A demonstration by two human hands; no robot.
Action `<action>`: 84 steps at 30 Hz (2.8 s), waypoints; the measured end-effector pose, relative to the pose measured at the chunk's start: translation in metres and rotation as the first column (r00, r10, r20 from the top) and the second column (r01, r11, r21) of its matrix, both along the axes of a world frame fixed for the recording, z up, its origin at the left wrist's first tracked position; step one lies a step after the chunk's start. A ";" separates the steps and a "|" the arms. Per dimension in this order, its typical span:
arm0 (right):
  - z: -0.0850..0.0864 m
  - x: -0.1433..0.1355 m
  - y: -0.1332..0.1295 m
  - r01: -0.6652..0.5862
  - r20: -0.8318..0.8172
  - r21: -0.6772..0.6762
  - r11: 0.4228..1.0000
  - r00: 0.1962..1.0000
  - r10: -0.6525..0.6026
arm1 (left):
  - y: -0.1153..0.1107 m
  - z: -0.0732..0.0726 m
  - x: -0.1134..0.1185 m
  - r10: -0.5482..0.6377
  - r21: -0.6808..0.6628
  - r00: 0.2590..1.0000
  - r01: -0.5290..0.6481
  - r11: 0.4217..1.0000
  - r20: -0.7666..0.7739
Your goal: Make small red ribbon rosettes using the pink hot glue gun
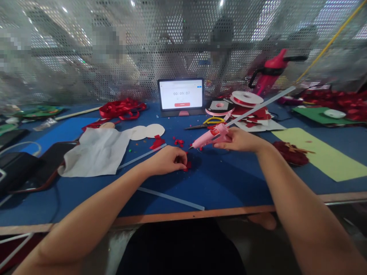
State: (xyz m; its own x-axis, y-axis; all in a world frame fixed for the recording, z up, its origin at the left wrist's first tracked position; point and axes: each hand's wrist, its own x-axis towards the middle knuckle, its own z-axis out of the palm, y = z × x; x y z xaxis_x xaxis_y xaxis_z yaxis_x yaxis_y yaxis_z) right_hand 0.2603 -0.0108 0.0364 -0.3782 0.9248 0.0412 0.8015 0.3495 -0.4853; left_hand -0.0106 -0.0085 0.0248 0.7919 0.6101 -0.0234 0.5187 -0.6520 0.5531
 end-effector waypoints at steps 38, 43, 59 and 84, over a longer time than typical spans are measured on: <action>-0.008 -0.017 0.005 0.099 -0.521 -0.016 0.995 0.849 -0.093 | -0.003 0.005 0.002 0.161 0.128 0.987 -0.160 0.979 0.000; -0.008 -0.015 0.005 0.119 -0.532 -0.014 0.993 0.840 -0.109 | 0.006 0.007 -0.004 0.236 0.150 0.966 -0.250 0.956 0.110; -0.006 -0.013 0.005 0.147 -0.524 0.002 0.989 0.843 -0.125 | 0.016 0.005 -0.011 0.373 0.452 0.928 -0.333 0.827 0.003; -0.002 -0.010 0.002 0.140 -0.527 0.014 0.990 0.842 -0.112 | 0.000 -0.007 0.016 0.059 0.582 0.912 0.209 0.786 -0.406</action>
State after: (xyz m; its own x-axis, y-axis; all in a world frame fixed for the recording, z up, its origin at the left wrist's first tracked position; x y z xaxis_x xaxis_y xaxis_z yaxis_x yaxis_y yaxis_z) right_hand 0.2502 -0.0087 0.0346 -0.1679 0.9543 0.2470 0.4716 0.2978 -0.8300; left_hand 0.0053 -0.0084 0.0175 0.8412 0.5405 0.0169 0.5325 -0.8225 -0.2001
